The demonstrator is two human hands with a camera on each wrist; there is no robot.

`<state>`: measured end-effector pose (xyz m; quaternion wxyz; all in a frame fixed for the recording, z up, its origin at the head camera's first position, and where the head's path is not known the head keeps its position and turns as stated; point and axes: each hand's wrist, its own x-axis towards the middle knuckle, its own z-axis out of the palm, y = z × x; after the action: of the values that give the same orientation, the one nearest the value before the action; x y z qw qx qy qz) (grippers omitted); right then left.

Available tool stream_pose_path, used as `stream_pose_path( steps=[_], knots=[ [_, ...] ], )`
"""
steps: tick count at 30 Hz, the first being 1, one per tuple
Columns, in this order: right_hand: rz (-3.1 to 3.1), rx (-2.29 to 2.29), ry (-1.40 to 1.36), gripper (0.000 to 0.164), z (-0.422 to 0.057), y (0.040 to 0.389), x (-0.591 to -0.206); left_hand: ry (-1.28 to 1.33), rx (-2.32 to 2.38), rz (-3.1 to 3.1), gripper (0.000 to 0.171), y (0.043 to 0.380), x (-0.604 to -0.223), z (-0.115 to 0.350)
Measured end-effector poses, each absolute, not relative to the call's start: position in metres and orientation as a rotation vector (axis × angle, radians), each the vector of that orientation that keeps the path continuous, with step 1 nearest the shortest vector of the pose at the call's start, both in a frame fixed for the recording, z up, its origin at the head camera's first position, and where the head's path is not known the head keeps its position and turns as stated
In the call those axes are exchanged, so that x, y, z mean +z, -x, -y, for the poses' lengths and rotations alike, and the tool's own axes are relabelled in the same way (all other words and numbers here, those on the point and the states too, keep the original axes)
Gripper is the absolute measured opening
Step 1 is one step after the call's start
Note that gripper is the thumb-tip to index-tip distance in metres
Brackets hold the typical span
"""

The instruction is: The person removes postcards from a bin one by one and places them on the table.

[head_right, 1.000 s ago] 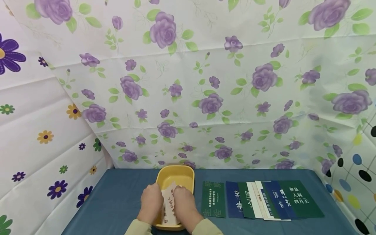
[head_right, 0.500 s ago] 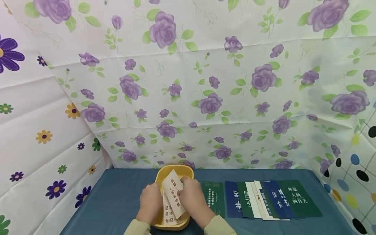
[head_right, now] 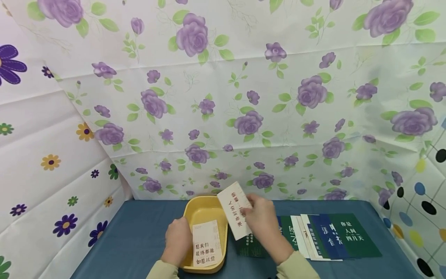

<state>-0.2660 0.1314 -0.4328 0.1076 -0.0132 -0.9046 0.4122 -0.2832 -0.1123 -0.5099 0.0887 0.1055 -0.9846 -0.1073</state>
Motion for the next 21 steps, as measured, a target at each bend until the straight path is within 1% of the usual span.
stream_pose_path(
  steps=[9,21],
  knots=[
    [2.614,1.121,0.058,0.048,-0.194,0.265,-0.42,-0.326,-0.32,2.958,0.007,0.282,-0.509,0.112],
    [2.534,0.858,0.208,0.052,-0.277,0.26,-0.409,-0.336,-0.321,2.969,0.008,0.283,-0.508,0.113]
  ],
)
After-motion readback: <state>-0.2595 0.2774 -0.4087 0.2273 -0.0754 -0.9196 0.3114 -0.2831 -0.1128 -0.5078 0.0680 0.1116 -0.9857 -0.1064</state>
